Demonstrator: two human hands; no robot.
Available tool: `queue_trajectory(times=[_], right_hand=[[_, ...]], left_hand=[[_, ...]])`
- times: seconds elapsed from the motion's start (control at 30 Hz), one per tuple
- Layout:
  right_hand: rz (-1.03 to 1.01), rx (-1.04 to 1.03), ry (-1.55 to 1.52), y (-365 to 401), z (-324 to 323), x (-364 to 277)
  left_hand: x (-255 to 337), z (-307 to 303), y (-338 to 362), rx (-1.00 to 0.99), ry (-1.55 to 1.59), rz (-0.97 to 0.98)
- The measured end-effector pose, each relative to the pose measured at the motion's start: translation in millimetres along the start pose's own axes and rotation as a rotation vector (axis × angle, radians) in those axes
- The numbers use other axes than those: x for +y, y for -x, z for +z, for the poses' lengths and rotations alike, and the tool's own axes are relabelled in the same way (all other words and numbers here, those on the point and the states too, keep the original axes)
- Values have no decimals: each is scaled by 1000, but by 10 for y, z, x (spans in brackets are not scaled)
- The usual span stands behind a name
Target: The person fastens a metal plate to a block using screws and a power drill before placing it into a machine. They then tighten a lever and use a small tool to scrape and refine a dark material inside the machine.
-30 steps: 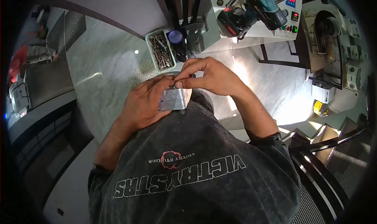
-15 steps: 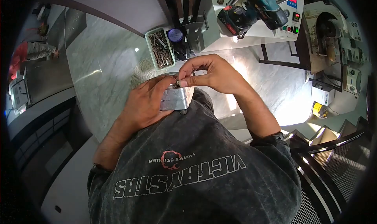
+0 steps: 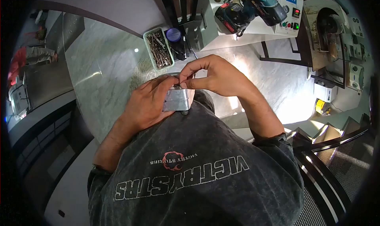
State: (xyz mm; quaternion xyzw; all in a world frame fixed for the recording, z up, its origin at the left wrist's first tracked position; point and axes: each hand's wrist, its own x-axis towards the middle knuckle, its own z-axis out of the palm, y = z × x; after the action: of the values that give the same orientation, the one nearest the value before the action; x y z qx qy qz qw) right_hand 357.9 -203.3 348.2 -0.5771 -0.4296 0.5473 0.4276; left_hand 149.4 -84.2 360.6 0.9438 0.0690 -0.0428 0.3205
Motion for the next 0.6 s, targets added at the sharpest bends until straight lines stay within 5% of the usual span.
queue_trajectory(times=[0.2, 0.3, 0.57, 0.6], right_hand=[[97, -73, 149, 67, -94, -72], [-138, -92, 53, 84, -88, 87], [-202, 80, 199, 103, 81, 253], [-149, 278, -17, 132, 97, 300]], left_hand=[[9, 31, -36, 89, -22, 77], [-8, 28, -30, 96, 1, 30], [-35, 66, -66, 141, 22, 18], [-49, 66, -67, 144, 23, 27]])
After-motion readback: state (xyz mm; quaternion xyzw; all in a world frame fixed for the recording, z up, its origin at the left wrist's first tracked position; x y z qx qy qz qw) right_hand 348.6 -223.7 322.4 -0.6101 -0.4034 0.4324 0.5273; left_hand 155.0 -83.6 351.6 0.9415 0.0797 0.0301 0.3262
